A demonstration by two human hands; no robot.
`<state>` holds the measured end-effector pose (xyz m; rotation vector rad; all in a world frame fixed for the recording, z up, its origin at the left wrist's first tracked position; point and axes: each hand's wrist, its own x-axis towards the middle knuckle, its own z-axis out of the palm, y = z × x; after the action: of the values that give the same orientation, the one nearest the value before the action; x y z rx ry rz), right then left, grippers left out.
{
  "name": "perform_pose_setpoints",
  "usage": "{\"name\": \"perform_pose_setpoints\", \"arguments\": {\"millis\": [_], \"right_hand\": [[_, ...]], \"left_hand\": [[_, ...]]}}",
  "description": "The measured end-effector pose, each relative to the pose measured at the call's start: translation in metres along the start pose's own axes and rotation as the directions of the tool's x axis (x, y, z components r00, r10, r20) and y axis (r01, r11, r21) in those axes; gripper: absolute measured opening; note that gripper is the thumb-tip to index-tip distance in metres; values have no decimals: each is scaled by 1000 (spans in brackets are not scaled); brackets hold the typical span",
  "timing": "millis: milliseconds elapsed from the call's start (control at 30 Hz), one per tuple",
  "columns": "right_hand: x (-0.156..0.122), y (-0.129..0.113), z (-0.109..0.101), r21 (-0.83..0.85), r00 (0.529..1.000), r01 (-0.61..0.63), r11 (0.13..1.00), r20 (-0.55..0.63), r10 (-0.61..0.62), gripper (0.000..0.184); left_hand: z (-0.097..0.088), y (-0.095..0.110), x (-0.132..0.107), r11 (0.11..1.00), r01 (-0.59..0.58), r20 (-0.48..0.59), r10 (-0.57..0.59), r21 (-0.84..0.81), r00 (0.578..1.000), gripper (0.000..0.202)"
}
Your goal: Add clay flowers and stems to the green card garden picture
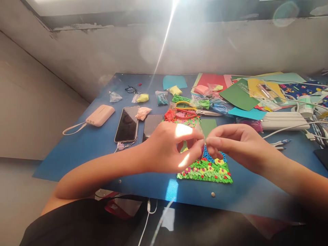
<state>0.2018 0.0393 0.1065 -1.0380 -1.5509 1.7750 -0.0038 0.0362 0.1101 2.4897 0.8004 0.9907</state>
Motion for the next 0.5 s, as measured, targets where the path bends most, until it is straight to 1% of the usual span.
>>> {"name": "perform_pose_setpoints", "arguments": {"millis": [133, 300, 367, 500], "right_hand": [[0, 1, 3, 40, 1000, -16, 999, -2, 16, 22], [-1, 0, 5, 94, 1000, -5, 996, 20, 3, 16], [-2, -1, 6, 84, 1000, 4, 996, 13, -5, 15], [-5, -3, 8, -2, 999, 34, 999, -38, -34, 17]], "left_hand": [[2, 0, -1, 995, -15, 23, 17, -94, 1000, 14], [3, 1, -1, 995, -30, 16, 31, -93, 999, 16], [2, 1, -1, 995, -39, 20, 41, -90, 999, 17], [1, -1, -2, 997, -53, 58, 57, -63, 997, 16]]}}
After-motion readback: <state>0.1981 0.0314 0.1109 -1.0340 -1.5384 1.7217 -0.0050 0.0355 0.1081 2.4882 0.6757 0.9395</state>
